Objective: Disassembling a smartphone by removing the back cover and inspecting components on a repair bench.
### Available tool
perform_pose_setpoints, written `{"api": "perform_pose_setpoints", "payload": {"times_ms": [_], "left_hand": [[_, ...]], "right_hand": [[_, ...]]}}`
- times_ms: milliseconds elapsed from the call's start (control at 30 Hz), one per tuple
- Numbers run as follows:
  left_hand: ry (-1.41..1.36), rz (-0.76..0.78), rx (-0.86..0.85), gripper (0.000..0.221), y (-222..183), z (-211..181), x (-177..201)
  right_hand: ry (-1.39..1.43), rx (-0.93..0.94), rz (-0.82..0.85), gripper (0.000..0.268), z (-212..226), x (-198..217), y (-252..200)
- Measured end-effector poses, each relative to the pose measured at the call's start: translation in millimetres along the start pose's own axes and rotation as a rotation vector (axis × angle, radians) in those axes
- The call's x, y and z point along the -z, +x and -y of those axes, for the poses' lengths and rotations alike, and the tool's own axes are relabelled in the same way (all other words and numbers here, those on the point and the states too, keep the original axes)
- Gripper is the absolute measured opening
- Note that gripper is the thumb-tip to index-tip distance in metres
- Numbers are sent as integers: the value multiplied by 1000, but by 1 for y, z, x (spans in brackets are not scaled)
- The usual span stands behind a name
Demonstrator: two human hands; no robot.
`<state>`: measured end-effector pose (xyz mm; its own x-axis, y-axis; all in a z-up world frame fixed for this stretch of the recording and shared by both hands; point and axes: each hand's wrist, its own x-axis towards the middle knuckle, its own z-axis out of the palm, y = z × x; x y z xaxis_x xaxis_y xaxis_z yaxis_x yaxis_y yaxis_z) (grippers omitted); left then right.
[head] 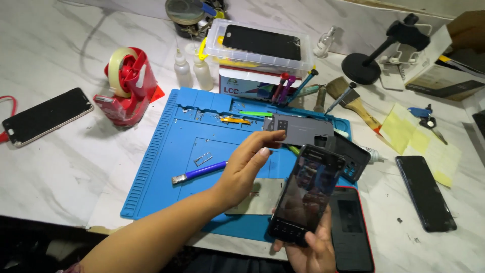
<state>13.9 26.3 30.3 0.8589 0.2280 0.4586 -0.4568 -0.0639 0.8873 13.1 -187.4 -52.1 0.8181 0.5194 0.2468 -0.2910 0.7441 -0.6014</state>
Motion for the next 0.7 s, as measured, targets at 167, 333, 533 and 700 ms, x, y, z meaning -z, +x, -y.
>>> {"api": "perform_pose_setpoints", "payload": {"times_ms": [167,333,533,700], "left_hand": [[38,90,132,50,-1,15,-6],[51,221,115,47,-9,12,-12],[34,232,97,52,-9,3,-13],[-95,218,170,49,-12,8,-14]], "right_hand": [[-10,-75,103,98,6,-2,1],[-135,-140,86,110,12,-12,1],[-251,-120,131,97,11,-4,0],[-418,-188,153,86,20,-16,3]]}}
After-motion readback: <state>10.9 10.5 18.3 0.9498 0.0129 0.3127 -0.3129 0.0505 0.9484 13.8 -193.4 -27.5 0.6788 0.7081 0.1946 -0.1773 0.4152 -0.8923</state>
